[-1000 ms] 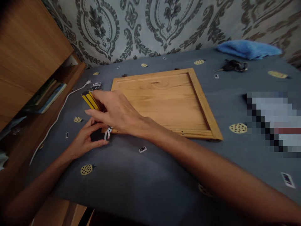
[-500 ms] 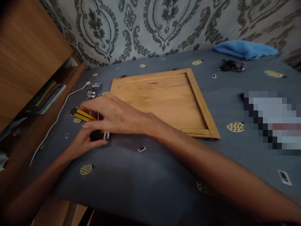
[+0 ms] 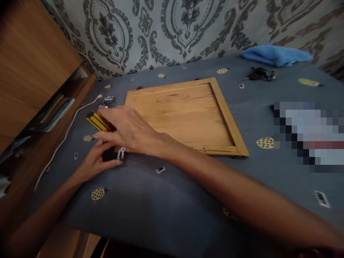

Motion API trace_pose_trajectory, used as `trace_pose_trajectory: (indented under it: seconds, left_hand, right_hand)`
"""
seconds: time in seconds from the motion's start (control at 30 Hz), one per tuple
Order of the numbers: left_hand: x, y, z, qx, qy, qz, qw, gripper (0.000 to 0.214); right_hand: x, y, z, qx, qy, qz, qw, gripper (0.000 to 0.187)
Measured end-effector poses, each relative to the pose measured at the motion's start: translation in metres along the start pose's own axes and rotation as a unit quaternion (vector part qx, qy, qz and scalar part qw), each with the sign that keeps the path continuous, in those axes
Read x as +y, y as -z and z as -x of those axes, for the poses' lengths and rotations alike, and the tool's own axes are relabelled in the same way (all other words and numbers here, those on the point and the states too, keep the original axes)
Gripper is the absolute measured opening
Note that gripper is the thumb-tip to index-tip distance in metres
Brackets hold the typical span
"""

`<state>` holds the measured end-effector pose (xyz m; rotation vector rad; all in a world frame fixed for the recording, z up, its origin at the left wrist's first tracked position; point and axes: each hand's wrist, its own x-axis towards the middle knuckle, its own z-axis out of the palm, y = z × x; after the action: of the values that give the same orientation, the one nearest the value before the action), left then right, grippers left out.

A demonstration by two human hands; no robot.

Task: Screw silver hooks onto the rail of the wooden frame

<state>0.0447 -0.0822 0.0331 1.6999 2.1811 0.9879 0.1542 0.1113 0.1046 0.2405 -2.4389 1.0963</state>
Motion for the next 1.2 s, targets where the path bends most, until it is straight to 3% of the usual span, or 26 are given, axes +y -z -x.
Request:
trace_pose_trajectory:
  seconds: [0.13,0.37,0.57,0.83,1.2]
  left_hand:
    - [0.000,0.001,0.000,-0.004,0.007,-0.002,1.000,0.048]
    - [0.004,0.002,-0.003,-0.007,-0.021,0.020,1.000,0.044]
    - [0.002,0.002,-0.003,-0.006,-0.009,0.012,1.000,0.045]
    - [0.006,0.003,-0.003,-0.019,0.002,0.022,1.000,0.044]
    - [0.008,0.004,-0.004,-0.023,0.005,0.017,1.000,0.044]
  right_hand:
    - [-0.002,0.002,0.000,-0.007,-0.018,-0.013,1.000,0.043]
    - [-0.005,0.021,-0.003,-0.082,0.004,-0.123,0.989,0.024]
    - [-0.004,0.007,-0.001,0.026,0.009,-0.062,0.998,0.046]
    - [-0.008,0.003,0.002,0.113,0.008,-0.080,0.990,0.040]
    - [-0.002,0.005,0.002,0.060,0.001,-0.025,0.998,0.036]
